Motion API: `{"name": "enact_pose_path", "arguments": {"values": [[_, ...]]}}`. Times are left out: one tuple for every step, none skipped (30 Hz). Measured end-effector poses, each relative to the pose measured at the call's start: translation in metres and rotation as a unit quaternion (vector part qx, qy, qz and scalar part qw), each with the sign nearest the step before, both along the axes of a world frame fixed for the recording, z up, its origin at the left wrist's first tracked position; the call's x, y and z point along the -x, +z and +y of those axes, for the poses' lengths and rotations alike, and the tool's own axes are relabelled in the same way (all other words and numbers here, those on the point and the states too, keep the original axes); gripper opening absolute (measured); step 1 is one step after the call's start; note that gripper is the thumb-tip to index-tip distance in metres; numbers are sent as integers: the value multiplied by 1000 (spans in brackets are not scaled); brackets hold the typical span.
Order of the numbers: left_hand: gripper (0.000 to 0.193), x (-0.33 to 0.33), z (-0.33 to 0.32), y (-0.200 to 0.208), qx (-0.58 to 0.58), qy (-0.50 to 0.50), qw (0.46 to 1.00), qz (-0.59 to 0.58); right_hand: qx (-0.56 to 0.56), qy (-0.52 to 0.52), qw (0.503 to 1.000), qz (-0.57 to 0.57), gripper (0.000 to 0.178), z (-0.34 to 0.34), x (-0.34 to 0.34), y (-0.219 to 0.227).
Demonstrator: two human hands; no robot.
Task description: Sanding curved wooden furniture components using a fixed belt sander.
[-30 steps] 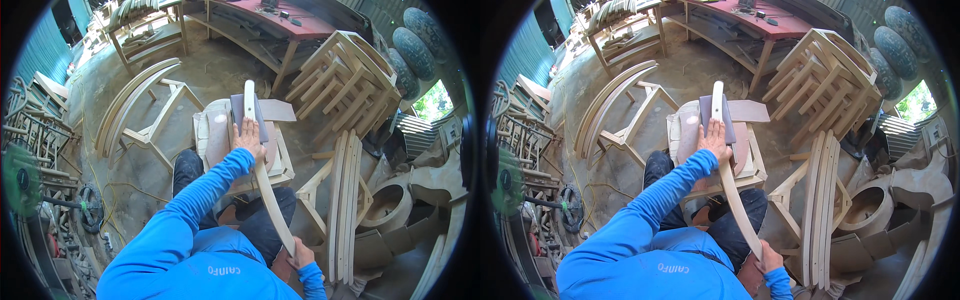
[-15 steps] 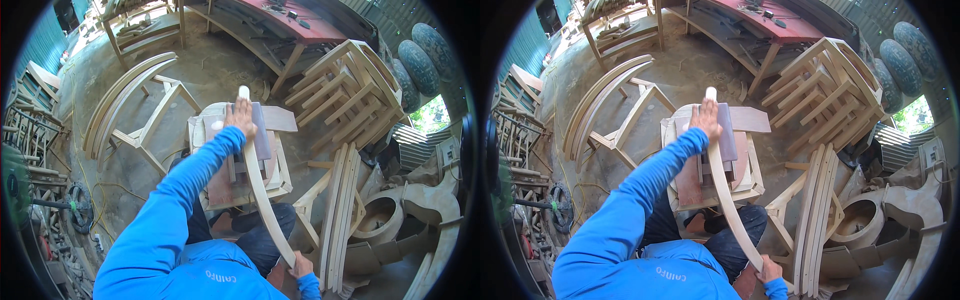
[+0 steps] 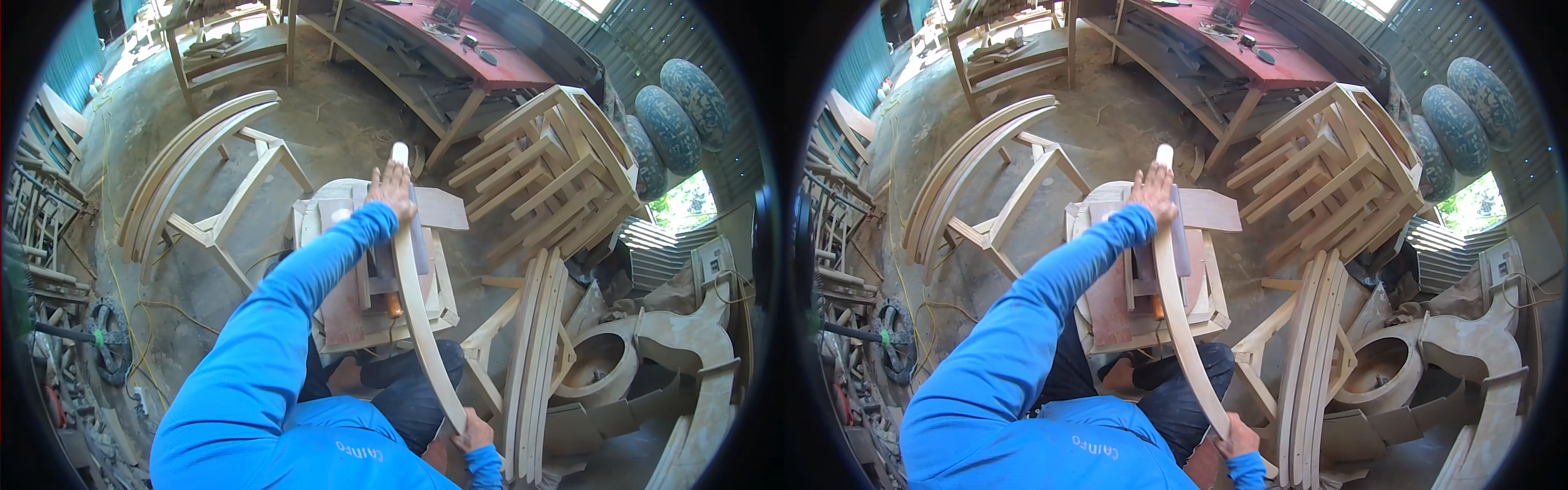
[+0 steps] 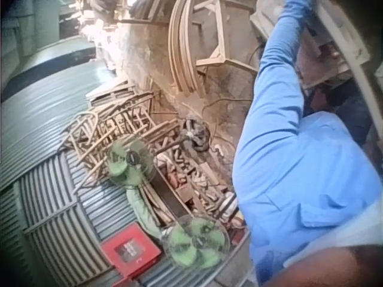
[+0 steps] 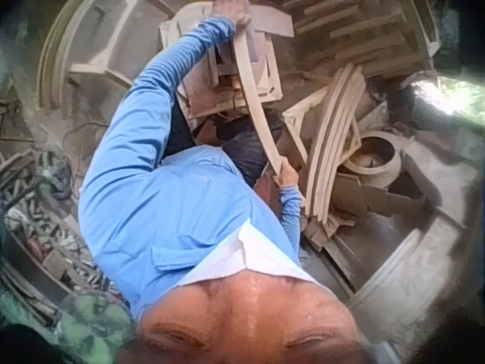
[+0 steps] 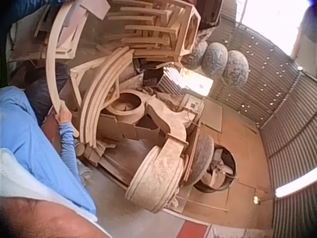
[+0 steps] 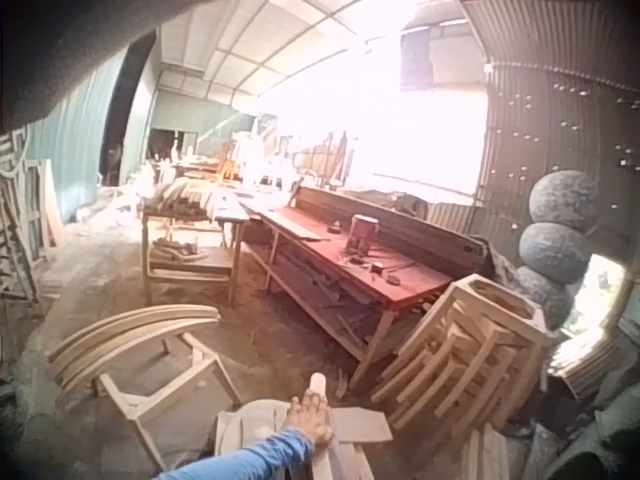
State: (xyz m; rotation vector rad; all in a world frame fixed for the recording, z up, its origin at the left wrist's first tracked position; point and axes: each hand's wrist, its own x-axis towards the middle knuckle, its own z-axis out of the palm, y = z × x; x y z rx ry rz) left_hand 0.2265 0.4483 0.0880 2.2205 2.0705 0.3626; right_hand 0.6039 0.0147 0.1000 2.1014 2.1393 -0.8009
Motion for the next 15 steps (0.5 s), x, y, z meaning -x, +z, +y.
{"name": "enact_pose_path", "arguments": {"values": [[87, -10, -23, -1, -6, 0, 1000, -7, 16, 3, 1000, 3, 53, -18, -15, 3], [89, -17, -47, -4, -10, 4, 1000, -13, 32, 9, 999, 7, 53, -34, -28, 4], [90, -23, -70, -7, -4, 10, 1000, -15, 32, 11, 999, 13, 53, -49, -40, 7], [91, -33, -90, -10, 2, 11, 1000, -20, 65, 8, 998, -12, 51, -67, -52, 11], [91, -42, -113, -5, 17, 1, 1000, -19, 100, 3, 994, -37, 49, -85, -62, 12], [91, -49, -135, -2, 17, -1, 1000, -15, 99, 2, 994, -33, 49, -105, -73, 11], [91, -55, -154, -1, 20, -5, 999, -26, 141, -9, 988, -63, 55, -125, -84, 8], [91, -60, -170, 0, 23, -8, 999, -38, 181, -18, 979, -93, 60, -137, -90, 7], [91, -64, -183, -4, 20, -9, 999, -36, 178, -19, 980, -91, 60, -149, -97, 6], [90, -66, -196, -7, 14, -16, 999, -41, 181, -16, 978, -103, 63, -160, -100, 9], [89, -67, -203, -8, 7, -23, 999, -48, 184, -14, 976, -115, 65, -168, -102, 11], [89, -67, -205, -9, 5, -25, 999, -47, 182, -16, 977, -114, 65, -174, -106, 12], [87, -65, -208, -5, 18, -47, 997, -64, 96, -11, 992, -87, 65, -181, -108, 13], [85, -62, -212, -2, 31, -66, 994, -78, 10, -2, 998, -58, 65, -179, -101, 22], [85, -60, -215, -2, 30, -65, 994, -78, -14, -15, 999, -41, 61, -172, -93, 31]]}}
